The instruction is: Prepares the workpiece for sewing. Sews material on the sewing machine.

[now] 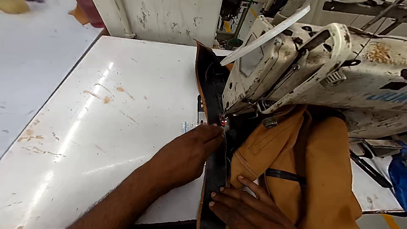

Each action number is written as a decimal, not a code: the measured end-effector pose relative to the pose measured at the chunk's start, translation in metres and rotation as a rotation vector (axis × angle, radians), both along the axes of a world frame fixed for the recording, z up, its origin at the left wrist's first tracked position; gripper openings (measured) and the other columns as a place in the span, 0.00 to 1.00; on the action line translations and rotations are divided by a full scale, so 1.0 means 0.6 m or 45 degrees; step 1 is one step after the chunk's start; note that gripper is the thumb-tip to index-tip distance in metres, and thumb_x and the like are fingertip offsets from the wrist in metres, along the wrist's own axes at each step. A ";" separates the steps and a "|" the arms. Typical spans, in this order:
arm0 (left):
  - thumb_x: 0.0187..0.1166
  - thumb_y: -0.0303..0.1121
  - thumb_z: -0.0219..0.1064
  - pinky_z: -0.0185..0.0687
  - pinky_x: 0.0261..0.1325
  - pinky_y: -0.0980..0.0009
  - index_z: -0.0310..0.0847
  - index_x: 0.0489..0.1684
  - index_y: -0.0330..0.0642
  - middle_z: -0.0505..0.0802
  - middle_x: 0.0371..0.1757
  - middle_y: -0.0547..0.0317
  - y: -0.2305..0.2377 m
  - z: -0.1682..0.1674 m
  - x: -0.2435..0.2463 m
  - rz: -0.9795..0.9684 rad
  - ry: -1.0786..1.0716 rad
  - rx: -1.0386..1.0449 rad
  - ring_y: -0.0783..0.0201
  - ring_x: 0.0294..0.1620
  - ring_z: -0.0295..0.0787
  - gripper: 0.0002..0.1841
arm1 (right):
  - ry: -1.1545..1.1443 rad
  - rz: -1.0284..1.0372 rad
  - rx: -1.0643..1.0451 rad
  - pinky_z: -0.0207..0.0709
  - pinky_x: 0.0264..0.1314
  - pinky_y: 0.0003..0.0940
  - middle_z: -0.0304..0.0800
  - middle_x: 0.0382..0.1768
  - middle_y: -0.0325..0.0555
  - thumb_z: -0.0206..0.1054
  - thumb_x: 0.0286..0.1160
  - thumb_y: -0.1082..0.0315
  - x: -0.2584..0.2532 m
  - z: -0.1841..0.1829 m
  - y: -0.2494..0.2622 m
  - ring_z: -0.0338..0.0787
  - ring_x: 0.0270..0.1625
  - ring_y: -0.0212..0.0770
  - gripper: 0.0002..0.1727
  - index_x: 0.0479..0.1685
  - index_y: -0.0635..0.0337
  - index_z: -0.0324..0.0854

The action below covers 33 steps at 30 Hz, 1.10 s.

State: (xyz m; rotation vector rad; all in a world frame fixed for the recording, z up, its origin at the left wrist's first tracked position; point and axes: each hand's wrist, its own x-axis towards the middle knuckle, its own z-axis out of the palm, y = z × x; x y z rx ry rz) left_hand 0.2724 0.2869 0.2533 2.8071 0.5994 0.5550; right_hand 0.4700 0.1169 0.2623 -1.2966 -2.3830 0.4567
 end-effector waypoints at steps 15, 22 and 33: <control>0.80 0.29 0.55 0.85 0.65 0.64 0.87 0.63 0.53 0.87 0.64 0.57 0.043 -0.012 0.010 -0.331 0.061 0.146 0.58 0.67 0.84 0.19 | -0.731 0.257 0.402 0.62 0.86 0.57 0.89 0.57 0.43 0.62 0.74 0.58 0.122 0.041 0.161 0.86 0.67 0.48 0.23 0.67 0.53 0.83; 0.88 0.31 0.56 0.83 0.70 0.69 0.88 0.56 0.53 0.91 0.62 0.56 0.035 -0.047 -0.007 -0.249 -0.200 0.080 0.61 0.69 0.86 0.13 | -0.534 0.218 0.347 0.62 0.88 0.56 0.91 0.64 0.41 0.49 0.83 0.58 0.126 0.011 0.164 0.85 0.74 0.45 0.17 0.52 0.49 0.84; 0.86 0.30 0.56 0.84 0.70 0.68 0.86 0.55 0.48 0.91 0.61 0.51 0.037 -0.043 -0.005 -0.296 -0.207 0.095 0.57 0.67 0.88 0.12 | -0.358 -0.245 0.332 0.64 0.81 0.50 0.90 0.67 0.31 0.50 0.81 0.45 0.106 -0.011 0.133 0.84 0.73 0.39 0.23 0.63 0.41 0.83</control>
